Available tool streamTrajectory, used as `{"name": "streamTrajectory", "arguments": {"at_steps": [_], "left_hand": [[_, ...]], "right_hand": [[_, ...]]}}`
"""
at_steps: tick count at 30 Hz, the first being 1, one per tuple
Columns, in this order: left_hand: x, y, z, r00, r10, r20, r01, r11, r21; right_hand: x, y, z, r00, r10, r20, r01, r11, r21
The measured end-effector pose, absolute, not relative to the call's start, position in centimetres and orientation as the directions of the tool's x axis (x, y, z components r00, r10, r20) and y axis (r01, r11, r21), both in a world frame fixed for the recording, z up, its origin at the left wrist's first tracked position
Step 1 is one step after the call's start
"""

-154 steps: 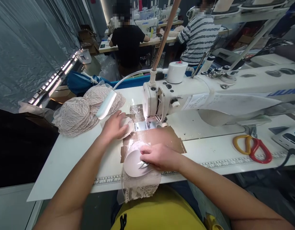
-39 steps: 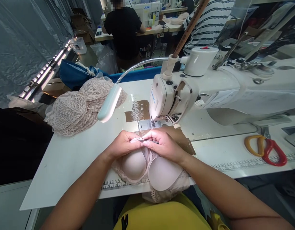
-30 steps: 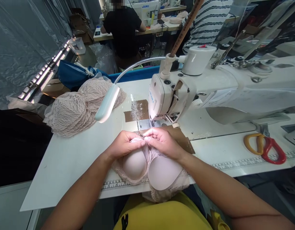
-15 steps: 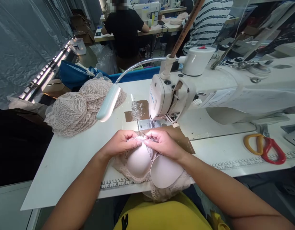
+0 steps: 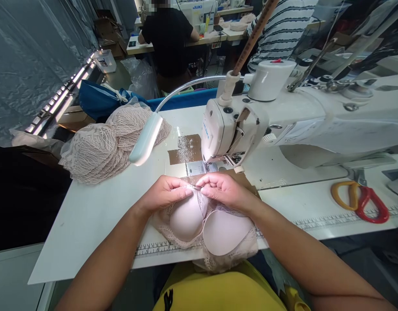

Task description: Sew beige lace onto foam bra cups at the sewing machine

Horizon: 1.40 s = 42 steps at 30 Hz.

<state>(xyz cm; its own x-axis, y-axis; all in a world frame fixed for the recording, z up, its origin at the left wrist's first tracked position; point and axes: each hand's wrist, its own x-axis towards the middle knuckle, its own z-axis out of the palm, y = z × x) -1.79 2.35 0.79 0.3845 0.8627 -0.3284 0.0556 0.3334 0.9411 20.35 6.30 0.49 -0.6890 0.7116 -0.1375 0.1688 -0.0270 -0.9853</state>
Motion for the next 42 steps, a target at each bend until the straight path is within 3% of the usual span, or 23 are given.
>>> {"name": "streamTrajectory", "arguments": {"at_steps": [11, 14, 16, 20, 23, 26, 30, 32, 36, 39, 42], "left_hand": [[-1.5, 2.4, 0.4, 0.402, 0.842, -0.359, 0.096, 0.351, 0.932], [-1.7, 2.6, 0.3, 0.376, 0.858, -0.35, 0.142, 0.32, 0.937], [-2.0, 2.7, 0.5, 0.347, 0.885, -0.311, 0.207, 0.251, 0.946], [-2.6, 2.3, 1.4, 0.397, 0.871, -0.291, 0.41, 0.116, 0.905], [-2.2, 1.3, 1.9, 0.405, 0.867, -0.289, 0.627, -0.034, 0.779], [-1.2, 0.4, 2.4, 0.429, 0.862, -0.269, 0.781, -0.204, 0.59], [-1.1, -0.6, 3.9, 0.45, 0.857, -0.25, 0.86, -0.34, 0.38], [-2.2, -1.4, 5.1, 0.412, 0.885, -0.216, 0.882, -0.329, 0.337], [-6.6, -2.9, 7.0, 0.228, 0.966, -0.123, 0.943, -0.188, 0.274], [-11.1, -2.9, 8.7, 0.06, 0.992, 0.11, 0.976, -0.082, 0.203], [-15.5, -1.6, 11.4, 0.025, 0.857, 0.515, 0.987, -0.102, 0.121]], "right_hand": [[19.4, 5.9, -0.2, -0.639, 0.769, 0.018, 0.199, 0.188, -0.962], [20.3, 6.4, 0.8, -0.619, 0.782, -0.071, 0.274, 0.131, -0.953], [21.9, 6.5, 2.0, -0.614, 0.771, -0.171, 0.413, 0.128, -0.902], [26.9, 5.1, 3.3, -0.583, 0.721, -0.373, 0.703, 0.218, -0.677], [29.5, 2.6, 1.8, -0.516, 0.734, -0.442, 0.796, 0.221, -0.563], [29.7, 0.7, 0.1, -0.548, 0.751, -0.369, 0.753, 0.251, -0.608], [27.3, 0.7, 0.7, -0.503, 0.855, -0.128, 0.658, 0.283, -0.698], [25.4, 1.4, 1.8, -0.473, 0.877, -0.092, 0.619, 0.256, -0.743], [19.6, 2.8, 2.7, -0.549, 0.817, -0.174, 0.461, 0.123, -0.879], [13.8, 4.1, 2.7, -0.645, 0.764, 0.029, 0.228, 0.229, -0.946], [8.0, 6.3, 3.7, -0.609, 0.697, 0.379, 0.008, 0.483, -0.875]]}}
